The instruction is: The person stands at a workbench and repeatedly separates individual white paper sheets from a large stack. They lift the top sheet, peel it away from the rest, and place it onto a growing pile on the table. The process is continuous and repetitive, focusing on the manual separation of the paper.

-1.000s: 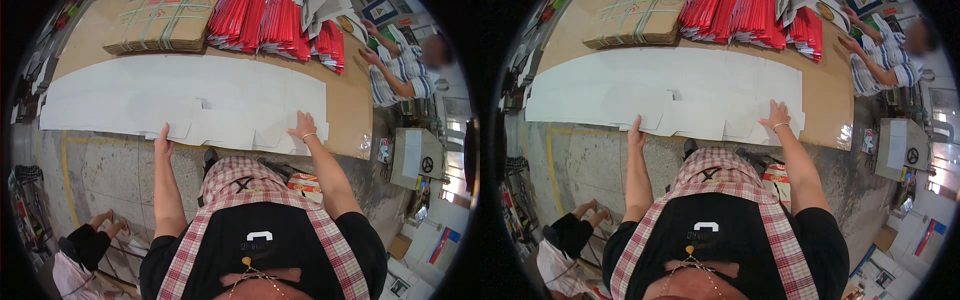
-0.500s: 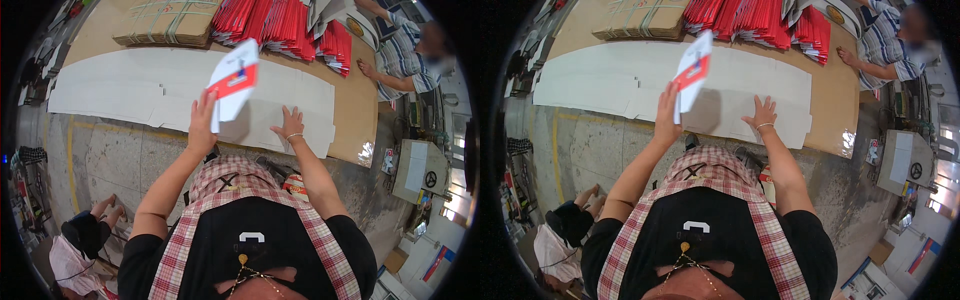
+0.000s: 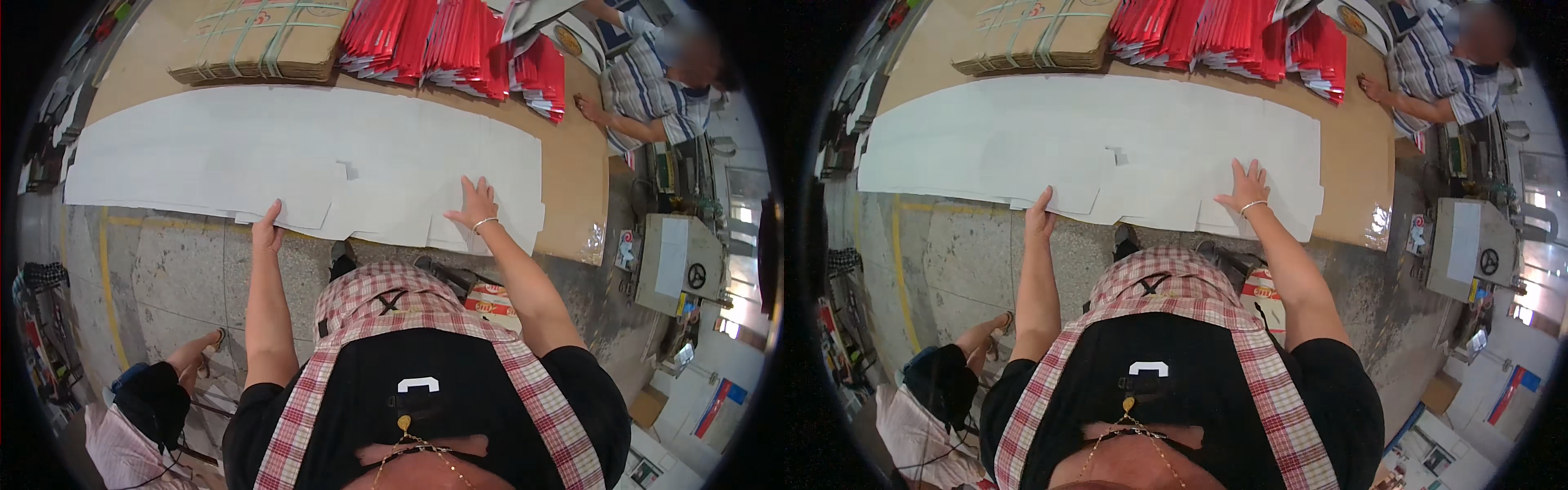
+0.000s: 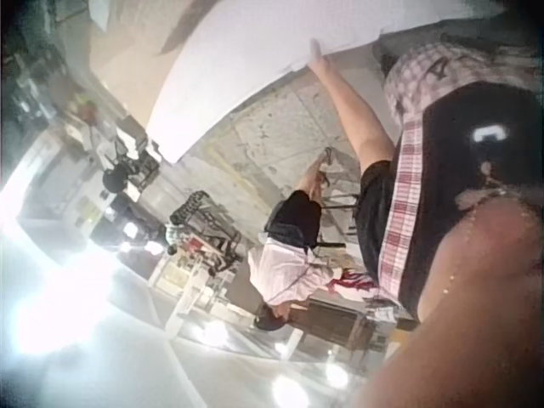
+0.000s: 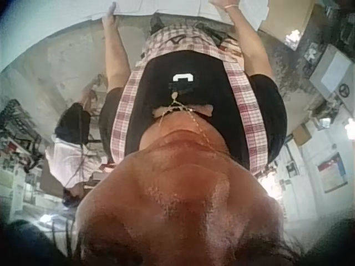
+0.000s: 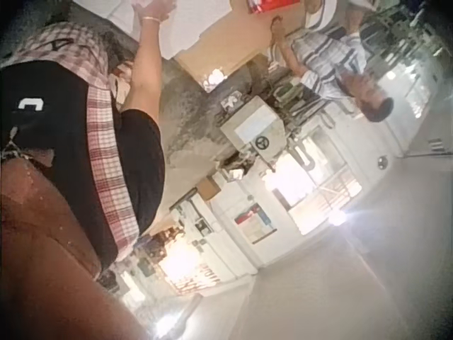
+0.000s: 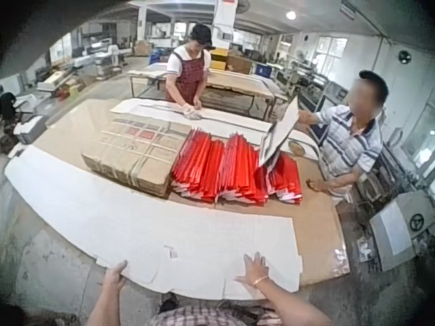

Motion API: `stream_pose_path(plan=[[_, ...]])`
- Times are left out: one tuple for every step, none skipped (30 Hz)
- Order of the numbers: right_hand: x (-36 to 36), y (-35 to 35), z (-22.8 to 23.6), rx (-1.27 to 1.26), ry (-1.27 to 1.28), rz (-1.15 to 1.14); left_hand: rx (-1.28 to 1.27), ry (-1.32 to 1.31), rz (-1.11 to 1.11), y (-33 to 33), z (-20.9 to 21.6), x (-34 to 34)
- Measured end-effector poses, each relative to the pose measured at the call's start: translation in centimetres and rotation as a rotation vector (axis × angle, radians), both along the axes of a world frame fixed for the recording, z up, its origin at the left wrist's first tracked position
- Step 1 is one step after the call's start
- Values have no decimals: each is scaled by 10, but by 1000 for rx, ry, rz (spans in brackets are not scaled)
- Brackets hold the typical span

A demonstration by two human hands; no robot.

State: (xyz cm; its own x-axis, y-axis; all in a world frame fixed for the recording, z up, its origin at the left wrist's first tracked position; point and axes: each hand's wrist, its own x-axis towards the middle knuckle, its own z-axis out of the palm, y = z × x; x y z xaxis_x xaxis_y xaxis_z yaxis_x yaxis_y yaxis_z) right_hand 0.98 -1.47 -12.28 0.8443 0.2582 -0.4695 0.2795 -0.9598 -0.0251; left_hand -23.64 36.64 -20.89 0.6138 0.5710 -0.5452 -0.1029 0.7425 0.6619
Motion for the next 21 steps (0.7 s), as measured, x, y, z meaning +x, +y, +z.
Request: stream_pose_path(plan=[[7, 5, 1, 34, -27, 43, -3, -7, 22, 1, -2, 0], [19, 11, 2, 69, -52, 88, -12, -13, 18, 2, -3, -1], [32, 20, 2, 105, -77, 135, -20, -17, 16, 4, -4, -4], [49, 33, -1, 175, -175, 262, -34, -14, -1, 4, -6, -6], [71, 50, -7, 240, -272, 385, -57, -14, -9, 4, -9, -6], [91, 69, -12, 200, -284, 474, -79, -15, -14, 3, -11, -6], [113, 87, -14, 158, -301, 563, -99, -22, -18, 3, -12, -2], [132, 97, -16, 85, -328, 619, -91, -33, -12, -2, -9, -1], [149, 106, -22, 10, -350, 671, -85, -40, -9, -6, -9, 1], [161, 112, -28, -68, -367, 724, -83, -44, -4, -7, -9, 2], [166, 121, -25, -119, -351, 788, -83, -46, 5, -7, -11, -3], [174, 127, -18, -172, -334, 851, -84, -50, 14, -5, -14, -4], [181, 125, -11, -228, -320, 910, -87, -58, 18, -8, -12, -3], [184, 119, -11, -137, -412, 1001, -91, -48, 17, -12, -9, -4], [185, 116, -10, -176, -344, 1000, -94, -38, 16, -17, -6, -5], [183, 125, 8, -208, -286, 997, -87, -33, 16, -17, -2, -3], [180, 133, 16, -236, -228, 992, -82, -25, 22, -17, -1, -4], [181, 135, 15, -185, -219, 970, -77, -17, 28, -18, 1, -4], [184, 133, 13, -137, -211, 938, -73, -11, 25, -18, 2, -2], [187, 133, 9, -86, -203, 908, -85, -10, 36, -18, 3, 0], [189, 132, -6, -89, -152, 872, -98, -10, 44, -18, 4, 1]])
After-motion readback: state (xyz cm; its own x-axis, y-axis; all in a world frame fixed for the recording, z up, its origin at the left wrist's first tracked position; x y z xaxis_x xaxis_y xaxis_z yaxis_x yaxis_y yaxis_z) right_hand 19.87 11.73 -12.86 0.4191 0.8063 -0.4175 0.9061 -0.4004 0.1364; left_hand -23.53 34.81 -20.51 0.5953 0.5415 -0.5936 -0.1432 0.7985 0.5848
